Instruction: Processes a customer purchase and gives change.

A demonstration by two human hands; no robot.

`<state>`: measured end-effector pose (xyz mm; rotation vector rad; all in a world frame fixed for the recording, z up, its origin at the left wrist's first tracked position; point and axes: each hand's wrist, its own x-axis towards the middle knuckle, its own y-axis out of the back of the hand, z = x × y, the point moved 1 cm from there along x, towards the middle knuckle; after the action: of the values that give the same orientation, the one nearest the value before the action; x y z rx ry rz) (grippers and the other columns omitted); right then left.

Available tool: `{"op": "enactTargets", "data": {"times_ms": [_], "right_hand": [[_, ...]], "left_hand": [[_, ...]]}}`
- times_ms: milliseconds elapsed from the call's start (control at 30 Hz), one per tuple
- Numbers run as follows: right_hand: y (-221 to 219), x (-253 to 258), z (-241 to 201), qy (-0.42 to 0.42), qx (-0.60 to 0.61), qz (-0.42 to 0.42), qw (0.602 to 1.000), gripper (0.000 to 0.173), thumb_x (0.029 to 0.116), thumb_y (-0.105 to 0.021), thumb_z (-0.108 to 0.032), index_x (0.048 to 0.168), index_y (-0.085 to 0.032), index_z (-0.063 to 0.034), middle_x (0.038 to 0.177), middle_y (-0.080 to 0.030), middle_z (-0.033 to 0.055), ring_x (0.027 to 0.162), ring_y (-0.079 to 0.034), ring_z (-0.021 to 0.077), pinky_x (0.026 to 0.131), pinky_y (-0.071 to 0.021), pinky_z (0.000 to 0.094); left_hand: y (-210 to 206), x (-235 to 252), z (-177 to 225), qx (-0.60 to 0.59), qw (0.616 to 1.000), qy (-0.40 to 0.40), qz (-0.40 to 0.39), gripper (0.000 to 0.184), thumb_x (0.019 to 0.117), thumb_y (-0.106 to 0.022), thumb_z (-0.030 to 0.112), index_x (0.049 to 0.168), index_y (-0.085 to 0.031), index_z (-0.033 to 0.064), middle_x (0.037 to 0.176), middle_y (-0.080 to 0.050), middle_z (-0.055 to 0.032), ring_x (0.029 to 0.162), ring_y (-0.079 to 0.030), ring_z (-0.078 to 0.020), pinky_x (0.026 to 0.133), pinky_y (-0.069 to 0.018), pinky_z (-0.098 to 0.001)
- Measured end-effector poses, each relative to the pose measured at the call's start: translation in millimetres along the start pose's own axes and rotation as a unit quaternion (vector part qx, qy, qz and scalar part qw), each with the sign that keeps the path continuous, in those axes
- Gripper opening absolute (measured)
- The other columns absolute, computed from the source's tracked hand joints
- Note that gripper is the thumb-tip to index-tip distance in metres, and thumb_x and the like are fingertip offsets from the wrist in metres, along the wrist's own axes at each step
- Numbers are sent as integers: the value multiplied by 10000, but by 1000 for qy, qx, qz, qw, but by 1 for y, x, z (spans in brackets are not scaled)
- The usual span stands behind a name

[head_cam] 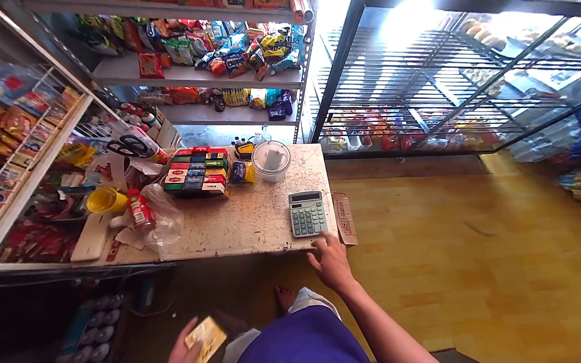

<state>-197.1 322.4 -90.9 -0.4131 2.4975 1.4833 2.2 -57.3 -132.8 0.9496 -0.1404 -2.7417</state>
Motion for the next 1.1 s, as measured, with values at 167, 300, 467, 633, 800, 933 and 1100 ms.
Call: {"op": "enactTargets", "data": {"times_ms": [167,300,467,633,800,933,1100], "right_hand": [[0,-11,-84,81,281,-199,935,353,1038,-556,-281,1285,-657,-49,1234,-703,106,1123,-678,150,1010,-536,352],[-5,-15,-121,105,385,-254,881,361,1062,-492,-258,1300,-626,-23,1130,-712,92,993,-696,136,904,-578,336],[-34,-16,-130,81,377,-334,860,268,1043,-549,-226,1133,-660,1,954,-700,83,838,-675,129,804,-572,355],[-42,-9,-101,49,249,-219,942,288,1022,-591,-256,1169,-706,-37,1088,-713,104,1018,-676,172,935,-547,387],[-20,15,-19,-37,-46,79,995,558,943,-645,-398,1422,-600,-116,1539,-467,216,1419,-427,441,1097,-377,642],[-12,26,0,-62,-94,107,988,616,941,-625,-488,1478,-556,-195,1599,-402,182,1467,-366,425,1097,-373,625],[-19,39,1,-76,-124,86,986,638,925,-579,-585,1437,-589,-204,1657,-313,161,1529,-270,388,1130,-329,601]], "left_hand": [[-49,3,128,-36,991,-122,-35,721,911,-629,141,1570,-344,68,1328,-637,-160,1029,-717,-206,881,-619,-392],[-58,5,158,-44,984,-147,-89,725,931,-646,57,1580,-324,75,1386,-614,-142,1021,-731,-193,888,-630,-369],[-67,9,126,-32,981,-110,-154,717,969,-563,87,1615,-253,100,1398,-612,-133,1088,-711,-172,940,-607,-360],[-68,20,84,-156,977,-50,-135,477,960,-523,4,1434,-472,-24,1179,-713,-159,1003,-733,-218,886,-620,-362],[-31,30,76,-107,988,-35,-109,380,959,-529,3,1337,-543,-35,1081,-739,-123,929,-742,-165,847,-623,-320],[-4,35,81,-75,995,-45,-58,373,947,-533,11,1318,-559,-21,1064,-741,-88,915,-736,-121,837,-616,-284],[4,30,80,-93,994,-59,-1,371,936,-532,5,1305,-553,-22,1071,-733,-75,919,-729,-101,841,-610,-265]]}}
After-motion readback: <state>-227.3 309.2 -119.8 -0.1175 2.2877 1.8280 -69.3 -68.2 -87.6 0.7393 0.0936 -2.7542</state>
